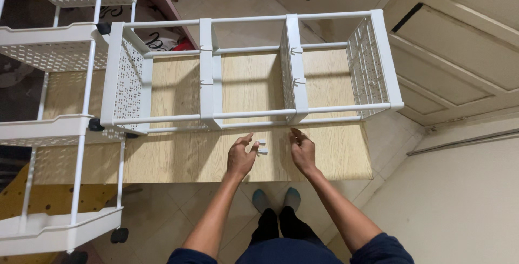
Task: The person assembles a white plastic storage cart by hand. They remove small white plastic clips from the frame, detach a perforated basket, and then reattach the basket to the frame, securing it with the clips.
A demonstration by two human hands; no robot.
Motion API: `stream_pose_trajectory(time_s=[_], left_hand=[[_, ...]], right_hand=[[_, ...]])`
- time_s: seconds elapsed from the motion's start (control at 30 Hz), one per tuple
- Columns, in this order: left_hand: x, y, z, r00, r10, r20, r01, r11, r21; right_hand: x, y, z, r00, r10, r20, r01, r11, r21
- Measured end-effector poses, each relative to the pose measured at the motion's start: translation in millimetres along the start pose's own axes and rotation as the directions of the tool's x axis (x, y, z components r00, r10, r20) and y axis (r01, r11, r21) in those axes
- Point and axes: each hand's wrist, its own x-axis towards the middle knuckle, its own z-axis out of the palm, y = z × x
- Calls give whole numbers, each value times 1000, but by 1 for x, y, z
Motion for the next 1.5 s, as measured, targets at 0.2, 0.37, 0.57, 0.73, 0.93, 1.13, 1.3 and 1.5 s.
stream_pose_trajectory(time_s=[0.2,0.37,0.57,0.73,0.93,1.13,1.3,1.5], left_hand=[[-10,53,-16,990,134,-54,-135,991,-9],[-3,100,-16,923,371,-102,-372,928,11],[17,146,-3,868,484,-108,-472,874,117],[40,174,14,874,471,-119,-442,873,204],[68,199,44,985,163,-58,-139,946,291],[82,212,62,999,-8,-42,23,927,374],[90,205,68,997,-79,2,70,899,433],[96,186,74,995,66,-69,-38,936,351]], right_hand=[[-7,-8,-52,960,-158,-232,194,971,142],[-6,-30,-94,900,-289,-326,309,951,10],[10,-58,-144,849,-337,-408,341,938,-64],[34,-65,-188,790,-448,-419,398,894,-206],[78,-55,-235,727,-539,-425,381,832,-403],[114,-51,-258,812,-463,-356,268,837,-477],[125,-46,-262,943,-209,-260,91,910,-405],[131,-38,-261,940,-240,-243,118,896,-429]])
